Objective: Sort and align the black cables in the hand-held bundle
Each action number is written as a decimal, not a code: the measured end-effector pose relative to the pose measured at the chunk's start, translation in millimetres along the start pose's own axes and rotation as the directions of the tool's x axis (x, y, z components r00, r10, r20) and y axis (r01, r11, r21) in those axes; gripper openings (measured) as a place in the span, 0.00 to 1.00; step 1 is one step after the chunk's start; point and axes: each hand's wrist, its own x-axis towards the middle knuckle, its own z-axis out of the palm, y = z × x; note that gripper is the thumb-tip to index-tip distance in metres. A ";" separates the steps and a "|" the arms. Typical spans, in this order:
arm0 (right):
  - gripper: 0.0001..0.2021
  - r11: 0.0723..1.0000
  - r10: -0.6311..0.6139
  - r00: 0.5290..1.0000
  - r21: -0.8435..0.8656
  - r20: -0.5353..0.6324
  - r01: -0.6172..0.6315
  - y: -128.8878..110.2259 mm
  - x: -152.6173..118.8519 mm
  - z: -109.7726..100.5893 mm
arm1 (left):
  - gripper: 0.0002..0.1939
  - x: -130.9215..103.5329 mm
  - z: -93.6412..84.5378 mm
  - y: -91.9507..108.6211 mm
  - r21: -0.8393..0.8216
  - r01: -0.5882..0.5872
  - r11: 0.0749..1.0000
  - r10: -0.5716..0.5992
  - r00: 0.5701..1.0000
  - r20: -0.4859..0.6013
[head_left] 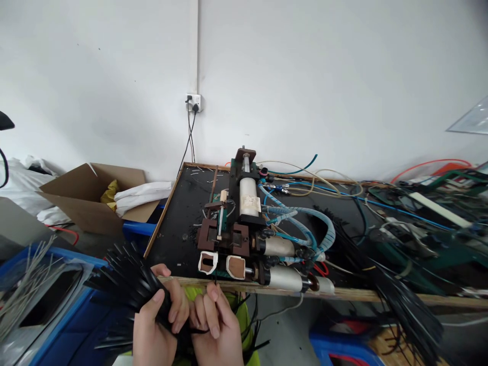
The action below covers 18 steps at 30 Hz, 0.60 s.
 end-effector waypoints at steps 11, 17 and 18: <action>0.12 0.999 -0.009 0.999 -0.054 -0.043 0.006 -0.8 -1.6 4.3 | 0.06 2.3 0.8 -1.8 -0.044 0.006 0.999 -0.007 1.000 -0.024; 0.15 0.981 -0.086 0.995 -0.177 -0.055 0.075 4.7 -2.6 -2.1 | 0.13 0.1 12.2 -8.1 0.047 -0.021 0.999 0.030 0.982 -0.186; 0.15 0.970 -0.119 0.991 -0.221 -0.064 0.102 5.1 -2.1 -3.2 | 0.13 -0.6 12.8 -9.6 0.072 -0.019 0.997 0.033 0.981 -0.193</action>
